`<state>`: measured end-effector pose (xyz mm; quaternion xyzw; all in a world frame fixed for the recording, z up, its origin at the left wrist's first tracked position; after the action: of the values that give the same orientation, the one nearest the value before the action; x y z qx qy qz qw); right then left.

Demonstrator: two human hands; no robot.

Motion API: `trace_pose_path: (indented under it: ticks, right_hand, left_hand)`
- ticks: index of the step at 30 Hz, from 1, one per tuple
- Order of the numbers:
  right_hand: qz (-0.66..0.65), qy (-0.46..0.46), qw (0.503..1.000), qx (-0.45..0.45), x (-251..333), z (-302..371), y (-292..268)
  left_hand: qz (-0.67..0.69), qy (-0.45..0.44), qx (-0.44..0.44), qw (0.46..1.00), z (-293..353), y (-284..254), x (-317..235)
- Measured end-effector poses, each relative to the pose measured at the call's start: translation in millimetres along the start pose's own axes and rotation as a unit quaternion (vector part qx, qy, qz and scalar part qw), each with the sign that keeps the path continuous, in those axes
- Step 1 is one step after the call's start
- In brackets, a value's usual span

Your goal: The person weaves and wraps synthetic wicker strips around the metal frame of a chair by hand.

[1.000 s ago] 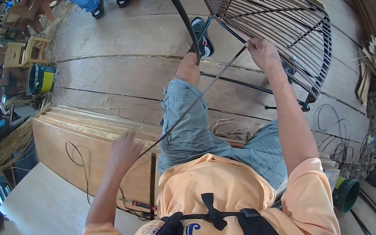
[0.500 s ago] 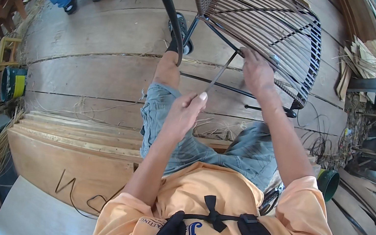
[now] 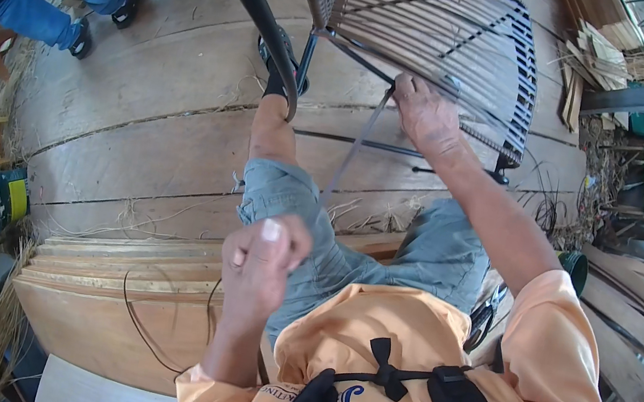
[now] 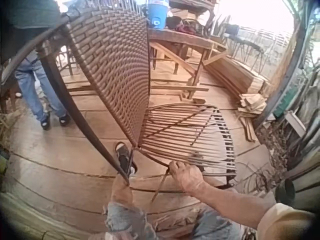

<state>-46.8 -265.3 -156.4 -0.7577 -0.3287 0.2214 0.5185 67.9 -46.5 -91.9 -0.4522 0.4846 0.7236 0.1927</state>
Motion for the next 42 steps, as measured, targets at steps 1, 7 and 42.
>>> trace_pose_path:
  ticks: [1, 7, 42]
  right_hand:
    - [-0.003, 0.004, 1.0, 0.015, -1.4, -0.9, -0.7]
    - [-0.014, -0.006, 1.0, -0.023, 3.4, 1.6, -5.4]
    - [-0.1, 0.052, 0.986, 0.125, -9.7, -79.9, 5.4]
  left_hand:
    - [-0.025, -0.006, -0.016, 1.0, 10.1, -17.9, 9.5]
    - [-0.02, 0.083, -0.069, 0.994, -1.2, -14.8, -31.0]
    - [0.19, -0.118, -0.179, 0.958, -168.8, 42.1, 179.0]
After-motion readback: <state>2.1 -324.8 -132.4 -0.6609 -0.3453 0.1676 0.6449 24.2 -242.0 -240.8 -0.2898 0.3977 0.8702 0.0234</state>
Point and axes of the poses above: each hand's wrist, its own z-axis away from the middle knuckle, its own y-axis out of the palm, x = y × z, the point moved 7 cm from there along -z, towards the middle knuckle, and after that the axes turned 10 degrees about -x, right-handed, at the moved point
